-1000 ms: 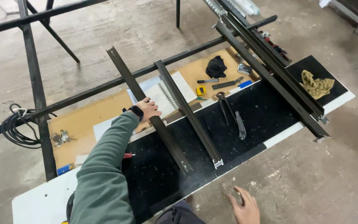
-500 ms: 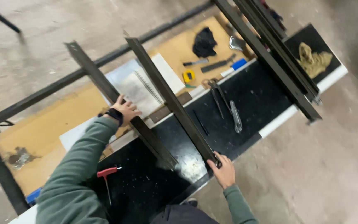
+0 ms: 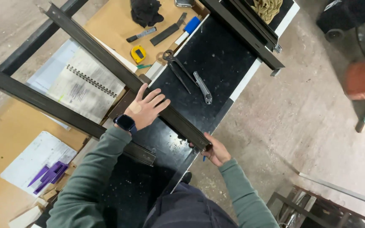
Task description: The person carries a dark metal profile from the saw station to a workbench, marks it with a pen, and fits small corner brackets onto the profile ends. They then align the profiles into a rectangular frame on the bench and drive screws with a red-handled screwdriver to fasten the corner joints.
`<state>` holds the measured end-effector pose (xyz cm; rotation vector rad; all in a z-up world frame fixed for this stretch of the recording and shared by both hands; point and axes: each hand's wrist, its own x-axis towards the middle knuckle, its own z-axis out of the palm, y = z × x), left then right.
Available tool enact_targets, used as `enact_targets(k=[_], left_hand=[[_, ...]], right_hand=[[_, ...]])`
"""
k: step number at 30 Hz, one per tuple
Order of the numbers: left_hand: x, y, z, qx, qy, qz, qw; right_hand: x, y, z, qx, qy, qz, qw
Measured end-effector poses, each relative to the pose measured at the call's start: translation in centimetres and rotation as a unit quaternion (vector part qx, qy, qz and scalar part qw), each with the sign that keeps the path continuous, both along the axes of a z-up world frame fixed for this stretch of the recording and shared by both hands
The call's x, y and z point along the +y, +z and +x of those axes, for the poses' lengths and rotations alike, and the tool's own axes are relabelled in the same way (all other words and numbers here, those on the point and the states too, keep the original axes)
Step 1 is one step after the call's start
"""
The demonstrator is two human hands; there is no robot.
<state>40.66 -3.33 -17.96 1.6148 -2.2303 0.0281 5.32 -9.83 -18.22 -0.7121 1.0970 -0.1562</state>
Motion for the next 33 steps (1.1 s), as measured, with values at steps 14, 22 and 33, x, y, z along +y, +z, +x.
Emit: enact_targets(k=[14, 22, 33], left_hand=[[-3.7, 1.1, 1.8, -0.080, -0.059, 0.087, 0.991], [-1.3, 6.7, -10.0, -0.180, -0.114, -0.011, 0.977], [4.4, 3.9, -32.6, -0.004, -0.221, -0.026, 0.975]], right_hand=[[0.2, -1.1, -2.7, -0.207, 0.025, 0.154, 0.966], [4.3, 1.4, -17.2, -0.052, 0.038, 0.042, 0.997], [18.3, 8.2, -36.9, 0.147, -0.087, -0.109, 0.979]])
